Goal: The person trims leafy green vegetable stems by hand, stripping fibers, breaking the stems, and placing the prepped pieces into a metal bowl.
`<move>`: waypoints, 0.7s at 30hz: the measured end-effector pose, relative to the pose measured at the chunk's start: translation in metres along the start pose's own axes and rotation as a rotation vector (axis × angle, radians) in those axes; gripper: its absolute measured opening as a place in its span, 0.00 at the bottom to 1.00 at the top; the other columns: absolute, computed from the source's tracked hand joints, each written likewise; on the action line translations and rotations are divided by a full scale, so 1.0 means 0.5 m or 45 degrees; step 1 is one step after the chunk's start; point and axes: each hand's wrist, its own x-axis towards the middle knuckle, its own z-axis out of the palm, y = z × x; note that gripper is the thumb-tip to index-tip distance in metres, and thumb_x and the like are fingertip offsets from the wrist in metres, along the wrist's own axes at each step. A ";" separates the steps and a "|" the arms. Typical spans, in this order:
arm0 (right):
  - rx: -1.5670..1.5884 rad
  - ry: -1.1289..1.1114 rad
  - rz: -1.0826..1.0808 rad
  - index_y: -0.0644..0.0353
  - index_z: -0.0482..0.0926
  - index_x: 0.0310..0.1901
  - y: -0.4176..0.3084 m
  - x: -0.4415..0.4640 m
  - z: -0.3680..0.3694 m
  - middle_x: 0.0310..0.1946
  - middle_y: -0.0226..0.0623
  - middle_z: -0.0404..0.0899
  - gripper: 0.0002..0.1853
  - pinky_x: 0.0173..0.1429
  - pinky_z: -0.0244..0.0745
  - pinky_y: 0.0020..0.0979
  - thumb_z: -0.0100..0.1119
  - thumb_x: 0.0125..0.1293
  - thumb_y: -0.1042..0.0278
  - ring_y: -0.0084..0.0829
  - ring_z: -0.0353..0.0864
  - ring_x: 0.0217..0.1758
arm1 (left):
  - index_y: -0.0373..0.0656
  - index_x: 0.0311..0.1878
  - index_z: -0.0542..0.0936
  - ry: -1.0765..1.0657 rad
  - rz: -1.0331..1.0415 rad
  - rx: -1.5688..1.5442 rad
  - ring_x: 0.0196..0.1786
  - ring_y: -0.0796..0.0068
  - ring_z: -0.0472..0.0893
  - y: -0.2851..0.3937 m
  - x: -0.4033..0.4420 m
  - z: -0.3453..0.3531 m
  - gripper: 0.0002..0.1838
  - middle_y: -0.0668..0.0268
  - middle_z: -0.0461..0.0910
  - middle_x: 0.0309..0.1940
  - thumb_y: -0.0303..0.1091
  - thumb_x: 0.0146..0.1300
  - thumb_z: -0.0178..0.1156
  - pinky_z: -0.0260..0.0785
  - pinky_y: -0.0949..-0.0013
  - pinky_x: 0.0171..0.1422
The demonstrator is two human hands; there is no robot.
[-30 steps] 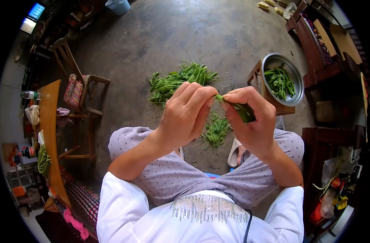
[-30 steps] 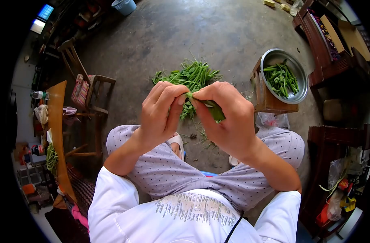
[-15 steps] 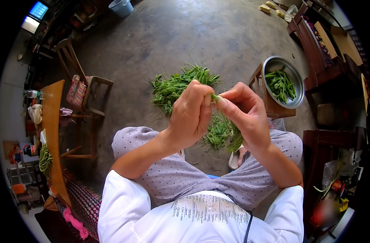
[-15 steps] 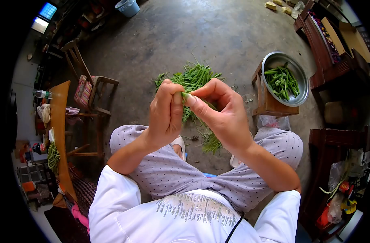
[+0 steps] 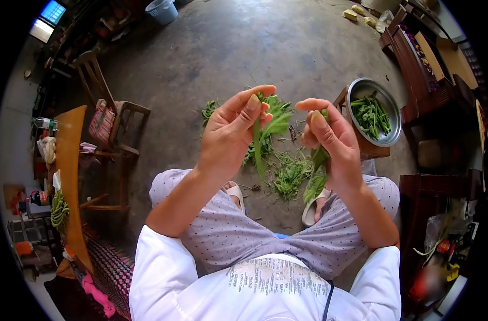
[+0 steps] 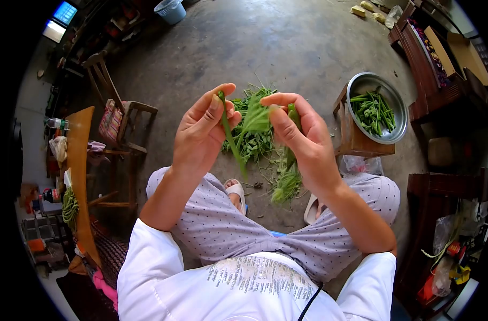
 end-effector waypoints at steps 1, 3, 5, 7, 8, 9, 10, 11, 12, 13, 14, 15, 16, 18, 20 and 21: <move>-0.242 -0.073 -0.033 0.62 0.75 0.49 -0.009 0.005 -0.011 0.26 0.19 0.66 0.12 0.34 0.58 0.16 0.60 0.67 0.69 0.12 0.62 0.28 | 0.37 0.60 0.72 -0.023 -0.072 -0.100 0.42 0.81 0.77 -0.003 0.000 -0.003 0.18 0.67 0.77 0.39 0.35 0.71 0.53 0.71 0.73 0.54; -0.578 -0.073 -0.088 0.61 0.80 0.43 -0.020 0.006 -0.007 0.24 0.15 0.63 0.09 0.29 0.50 0.12 0.64 0.64 0.69 0.07 0.55 0.26 | 0.37 0.60 0.71 -0.044 -0.146 -0.204 0.43 0.80 0.78 -0.011 -0.001 -0.007 0.18 0.66 0.78 0.39 0.33 0.70 0.54 0.71 0.72 0.56; -0.662 -0.062 -0.118 0.61 0.80 0.44 -0.022 0.006 -0.002 0.24 0.16 0.64 0.09 0.29 0.51 0.14 0.65 0.63 0.69 0.08 0.56 0.26 | 0.39 0.61 0.69 -0.088 -0.217 -0.242 0.46 0.78 0.79 -0.023 -0.004 -0.008 0.20 0.65 0.79 0.41 0.31 0.69 0.56 0.71 0.70 0.58; -0.757 -0.047 -0.184 0.62 0.81 0.44 -0.015 0.010 -0.003 0.25 0.19 0.66 0.10 0.29 0.54 0.16 0.66 0.62 0.70 0.10 0.59 0.27 | 0.39 0.60 0.69 -0.138 -0.211 -0.228 0.47 0.77 0.79 -0.034 -0.008 -0.009 0.19 0.64 0.78 0.42 0.31 0.68 0.57 0.71 0.70 0.59; -0.772 -0.039 -0.217 0.62 0.82 0.44 -0.008 0.013 -0.005 0.26 0.21 0.68 0.10 0.30 0.55 0.18 0.66 0.61 0.70 0.11 0.60 0.27 | 0.39 0.59 0.69 -0.185 -0.198 -0.209 0.48 0.77 0.79 -0.038 -0.010 -0.009 0.18 0.64 0.78 0.42 0.31 0.68 0.57 0.72 0.71 0.60; -0.857 -0.077 -0.262 0.62 0.83 0.43 -0.004 0.016 -0.010 0.27 0.22 0.69 0.10 0.30 0.57 0.19 0.66 0.61 0.70 0.12 0.61 0.28 | 0.39 0.57 0.70 -0.180 -0.217 -0.224 0.50 0.75 0.80 -0.036 -0.013 -0.003 0.17 0.63 0.78 0.42 0.31 0.68 0.58 0.72 0.69 0.60; -0.943 -0.116 -0.307 0.62 0.84 0.42 -0.001 0.016 -0.012 0.28 0.24 0.69 0.09 0.30 0.58 0.20 0.67 0.61 0.70 0.14 0.63 0.29 | 0.39 0.57 0.70 -0.179 -0.221 -0.227 0.50 0.75 0.80 -0.038 -0.013 -0.001 0.17 0.63 0.78 0.42 0.31 0.68 0.58 0.72 0.69 0.60; -0.898 -0.103 -0.279 0.62 0.85 0.40 -0.002 0.016 -0.010 0.27 0.24 0.69 0.08 0.31 0.58 0.20 0.67 0.60 0.69 0.15 0.64 0.28 | 0.39 0.57 0.70 -0.185 -0.235 -0.210 0.50 0.74 0.80 -0.038 -0.014 0.000 0.17 0.62 0.79 0.42 0.31 0.68 0.58 0.72 0.68 0.60; -0.899 -0.102 -0.276 0.62 0.85 0.40 -0.003 0.016 -0.011 0.27 0.24 0.69 0.08 0.31 0.58 0.20 0.67 0.60 0.69 0.15 0.64 0.28 | 0.38 0.57 0.70 -0.191 -0.248 -0.193 0.50 0.73 0.80 -0.039 -0.015 0.000 0.17 0.62 0.79 0.43 0.31 0.67 0.58 0.73 0.68 0.59; -0.906 -0.111 -0.308 0.62 0.85 0.40 -0.003 0.017 -0.013 0.27 0.24 0.69 0.09 0.30 0.58 0.20 0.67 0.60 0.69 0.15 0.64 0.28 | 0.38 0.57 0.70 -0.190 -0.249 -0.194 0.50 0.73 0.80 -0.038 -0.015 -0.001 0.17 0.62 0.79 0.43 0.31 0.67 0.58 0.73 0.68 0.59; -0.913 -0.119 -0.341 0.62 0.84 0.41 -0.004 0.018 -0.016 0.27 0.24 0.69 0.09 0.30 0.59 0.20 0.67 0.60 0.69 0.15 0.64 0.28 | 0.37 0.56 0.70 -0.207 -0.265 -0.156 0.50 0.73 0.80 -0.037 -0.014 -0.003 0.17 0.61 0.79 0.44 0.31 0.68 0.58 0.73 0.68 0.59; -0.914 -0.119 -0.339 0.62 0.84 0.41 -0.006 0.018 -0.017 0.27 0.24 0.69 0.09 0.30 0.59 0.20 0.67 0.60 0.69 0.15 0.64 0.28 | 0.36 0.56 0.70 -0.224 -0.281 -0.118 0.50 0.73 0.80 -0.035 -0.014 -0.004 0.16 0.61 0.80 0.45 0.31 0.68 0.58 0.73 0.68 0.59; -0.901 -0.081 -0.296 0.63 0.84 0.41 -0.007 0.018 -0.020 0.27 0.25 0.70 0.09 0.30 0.59 0.20 0.67 0.60 0.68 0.15 0.65 0.28 | 0.36 0.56 0.70 -0.224 -0.283 -0.120 0.50 0.73 0.80 -0.033 -0.016 -0.004 0.16 0.61 0.80 0.45 0.31 0.68 0.58 0.73 0.68 0.59; -0.890 -0.041 -0.252 0.63 0.84 0.41 -0.009 0.017 -0.025 0.27 0.25 0.70 0.10 0.30 0.60 0.20 0.67 0.60 0.68 0.15 0.65 0.28 | 0.36 0.56 0.71 -0.251 -0.278 0.136 0.51 0.71 0.81 -0.027 -0.020 -0.002 0.17 0.61 0.80 0.46 0.31 0.67 0.58 0.73 0.65 0.60; -0.870 -0.061 -0.149 0.64 0.84 0.40 -0.007 0.018 -0.030 0.29 0.25 0.74 0.10 0.32 0.63 0.18 0.66 0.62 0.66 0.14 0.68 0.30 | 0.35 0.55 0.73 -0.282 -0.269 0.247 0.51 0.70 0.81 -0.019 -0.021 -0.005 0.16 0.59 0.80 0.45 0.32 0.67 0.58 0.74 0.64 0.60; -0.870 -0.060 -0.145 0.64 0.84 0.40 -0.004 0.019 -0.032 0.29 0.25 0.74 0.10 0.32 0.63 0.18 0.66 0.62 0.66 0.14 0.68 0.30 | 0.34 0.54 0.74 -0.292 -0.344 0.254 0.50 0.69 0.81 -0.015 -0.022 -0.007 0.16 0.58 0.81 0.45 0.32 0.68 0.58 0.74 0.64 0.59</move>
